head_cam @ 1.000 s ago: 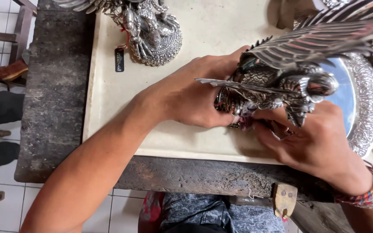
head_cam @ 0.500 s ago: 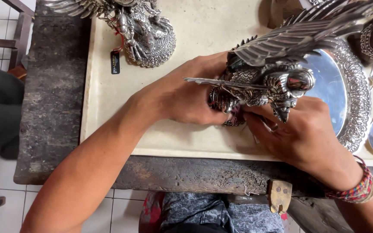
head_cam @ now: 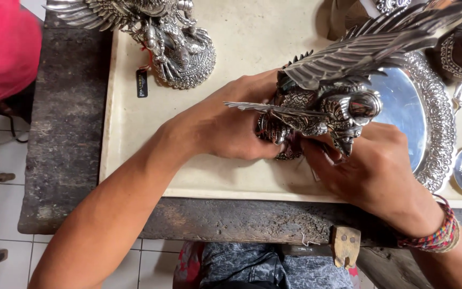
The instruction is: Polishing an intricate silver-colored statue using a small cloth to clean the details
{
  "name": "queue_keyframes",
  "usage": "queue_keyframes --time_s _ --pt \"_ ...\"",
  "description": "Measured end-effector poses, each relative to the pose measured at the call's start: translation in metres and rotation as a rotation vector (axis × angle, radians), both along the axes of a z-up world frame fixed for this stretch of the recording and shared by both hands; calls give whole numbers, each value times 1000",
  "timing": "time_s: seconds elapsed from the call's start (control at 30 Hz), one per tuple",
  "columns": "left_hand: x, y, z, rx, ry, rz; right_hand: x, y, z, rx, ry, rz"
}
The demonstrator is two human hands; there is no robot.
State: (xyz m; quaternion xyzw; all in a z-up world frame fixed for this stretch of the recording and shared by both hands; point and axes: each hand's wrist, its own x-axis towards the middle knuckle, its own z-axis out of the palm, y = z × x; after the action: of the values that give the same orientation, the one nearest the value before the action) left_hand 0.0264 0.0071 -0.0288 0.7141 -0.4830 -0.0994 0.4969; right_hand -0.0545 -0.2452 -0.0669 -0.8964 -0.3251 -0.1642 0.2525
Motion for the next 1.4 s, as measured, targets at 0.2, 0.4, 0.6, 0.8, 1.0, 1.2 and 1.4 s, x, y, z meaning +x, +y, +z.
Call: queue_keyframes --time_s 0.2,0.4,0.6,0.8,1.0,1.2,1.4 --pt "-1 0 -1 15 61 16 4 10 24 -14 153 115" --pt "0 1 -4 78 -12 12 1 3 10 66 35 -57" --pt "-3 2 -2 14 33 41 2 -6 19 -77 204 23" --pt "-1 -5 -22 -100 193 -107 1 0 16 -183 -69 129" --pt "0 -6 -45 -146 257 -145 -4 -6 9 -47 53 -49" --pt "0 -5 -32 -198 126 -137 -4 5 24 -226 -44 111" --pt "-2 6 -14 -30 80 -37 -11 2 18 -303 -125 -40"
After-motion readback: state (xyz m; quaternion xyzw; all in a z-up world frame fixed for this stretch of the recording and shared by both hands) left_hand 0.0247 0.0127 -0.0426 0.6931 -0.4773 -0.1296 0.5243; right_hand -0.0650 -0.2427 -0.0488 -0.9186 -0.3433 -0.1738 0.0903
